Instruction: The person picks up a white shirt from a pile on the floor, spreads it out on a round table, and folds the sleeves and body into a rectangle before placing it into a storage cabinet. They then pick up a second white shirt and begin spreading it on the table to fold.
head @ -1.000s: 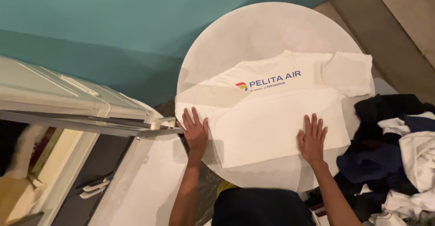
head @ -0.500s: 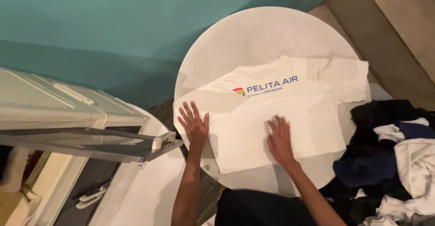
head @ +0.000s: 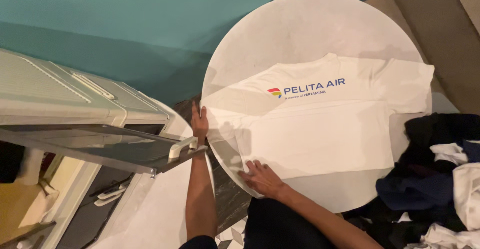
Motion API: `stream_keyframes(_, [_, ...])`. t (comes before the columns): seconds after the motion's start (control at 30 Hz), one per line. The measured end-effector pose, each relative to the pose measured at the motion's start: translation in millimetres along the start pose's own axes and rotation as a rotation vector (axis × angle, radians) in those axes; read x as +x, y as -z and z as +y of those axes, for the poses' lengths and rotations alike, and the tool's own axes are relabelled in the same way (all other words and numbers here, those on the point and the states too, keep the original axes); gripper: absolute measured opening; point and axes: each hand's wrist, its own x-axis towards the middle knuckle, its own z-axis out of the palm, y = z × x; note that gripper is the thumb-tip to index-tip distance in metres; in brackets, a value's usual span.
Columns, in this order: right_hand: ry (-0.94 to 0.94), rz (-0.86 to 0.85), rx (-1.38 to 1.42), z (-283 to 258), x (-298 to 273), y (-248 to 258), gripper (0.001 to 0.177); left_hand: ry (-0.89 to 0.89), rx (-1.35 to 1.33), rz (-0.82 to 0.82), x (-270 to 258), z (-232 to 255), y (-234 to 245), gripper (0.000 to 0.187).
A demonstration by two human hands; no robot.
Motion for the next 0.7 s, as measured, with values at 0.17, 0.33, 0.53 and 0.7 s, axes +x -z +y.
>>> stream_keyframes(0.17, [-0.014, 0.102, -0.023, 1.2, 5.4, -7.4, 0.05, 0.23, -0.139, -0.164, 13.8, -8.9, 13.4, 0.059])
stream_keyframes(0.33, [-0.132, 0.087, 0.015, -10.0, 7.4, 4.3, 0.053, 0.357, -0.212, -0.125, 11.8, -12.3, 19.8, 0.046])
stream_keyframes(0.53, [-0.194, 0.255, -0.199, -6.0, 25.5, -19.5, 0.042, 0.305, -0.128, -0.034, 9.1, -2.5, 19.2, 0.035])
stream_keyframes(0.7, [-0.392, 0.248, 0.382, -21.5, 18.9, 6.3, 0.058, 0.319, 0.336, 0.012, 2.7, 18.9, 17.0, 0.038])
